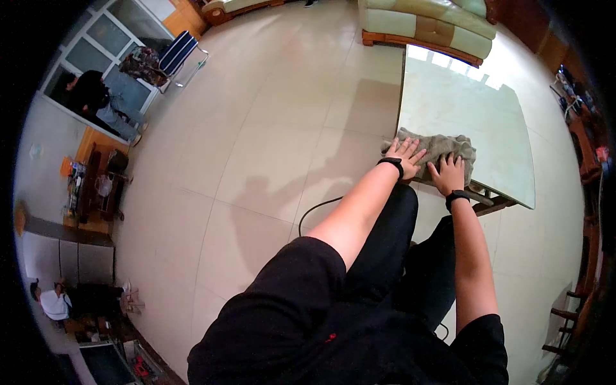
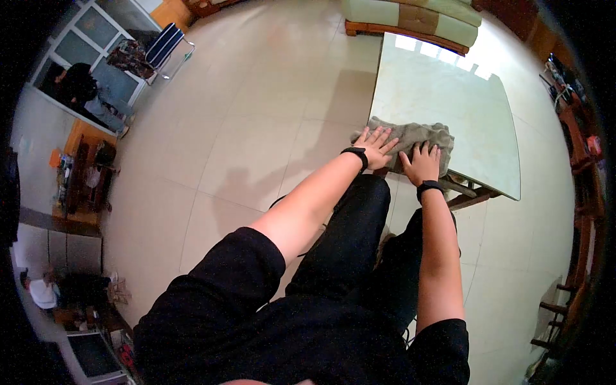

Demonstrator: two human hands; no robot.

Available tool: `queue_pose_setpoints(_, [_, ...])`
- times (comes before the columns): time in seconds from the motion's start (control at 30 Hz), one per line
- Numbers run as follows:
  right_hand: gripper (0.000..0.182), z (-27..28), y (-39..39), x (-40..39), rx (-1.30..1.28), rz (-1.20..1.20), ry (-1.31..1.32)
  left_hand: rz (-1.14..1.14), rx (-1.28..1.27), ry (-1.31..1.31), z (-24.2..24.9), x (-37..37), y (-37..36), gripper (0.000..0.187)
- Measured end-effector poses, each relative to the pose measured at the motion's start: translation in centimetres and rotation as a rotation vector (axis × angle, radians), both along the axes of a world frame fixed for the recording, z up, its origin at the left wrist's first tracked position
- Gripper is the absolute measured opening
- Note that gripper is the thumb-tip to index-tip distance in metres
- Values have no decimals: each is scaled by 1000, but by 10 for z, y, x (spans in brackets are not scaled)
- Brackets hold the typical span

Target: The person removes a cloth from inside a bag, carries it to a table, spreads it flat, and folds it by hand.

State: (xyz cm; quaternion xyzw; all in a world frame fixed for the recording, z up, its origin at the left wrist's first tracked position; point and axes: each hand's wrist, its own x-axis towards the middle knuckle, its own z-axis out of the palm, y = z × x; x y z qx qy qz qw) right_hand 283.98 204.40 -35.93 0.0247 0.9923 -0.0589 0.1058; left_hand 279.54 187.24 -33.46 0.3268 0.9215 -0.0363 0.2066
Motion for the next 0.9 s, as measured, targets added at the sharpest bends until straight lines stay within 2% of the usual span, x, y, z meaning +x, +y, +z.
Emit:
queue_pose_setpoints(0.13, [88, -21, -23, 7, 41, -66, 94, 74, 27, 89, -16, 15, -8, 57])
queue_pose_setpoints(0.2, [93, -19, -19, 2, 81, -53, 27, 37, -67, 182, -15, 17, -5, 56])
queue_pose_setpoints(0.27, [99, -24, -12, -10, 107, -49, -114, 29, -36, 200, -26, 11, -5, 58])
queue_pose_setpoints(0.33, [101, -25, 1, -25, 159, 53, -270, 7, 21, 52, -13, 3, -11, 59])
queue_pose_setpoints(0.43, [105, -16, 6, -38, 106, 14, -346, -12, 32, 33, -23, -10, -6, 58])
queue_pose_setpoints(0.53, [104, -25, 9, -47, 225, 36, -433, -4, 52, 21, -24, -21, -1, 59])
queue_pose_setpoints(0.6, [103, -36, 12, -48, 510, 173, -354, 3, 69, 15, -26, -27, 1, 60])
queue_pose_setpoints(0.67, [104, -38, 17, -50, 304, 87, -343, 15, 42, -14, -28, -32, 4, 61])
queue_pose_setpoints(0.73, [99, -9, 4, -40, 303, 82, -361, 6, 30, -15, -39, -37, 6, 61])
queue_pose_setpoints(0.77, [103, -6, 3, -42, 336, 89, -456, 6, 25, -31, -40, -39, 6, 61])
queue_pose_setpoints(0.8, [100, -37, 12, -49, 174, 22, -351, 7, 19, -49, -40, -40, 8, 61])
queue_pose_setpoints(0.87, [99, -6, 4, -42, 267, 54, -442, 0, 29, -37, -47, -44, 9, 61])
queue_pose_setpoints(0.9, [98, -18, 0, -44, 124, -25, -311, -5, 30, -20, -49, -45, 10, 61])
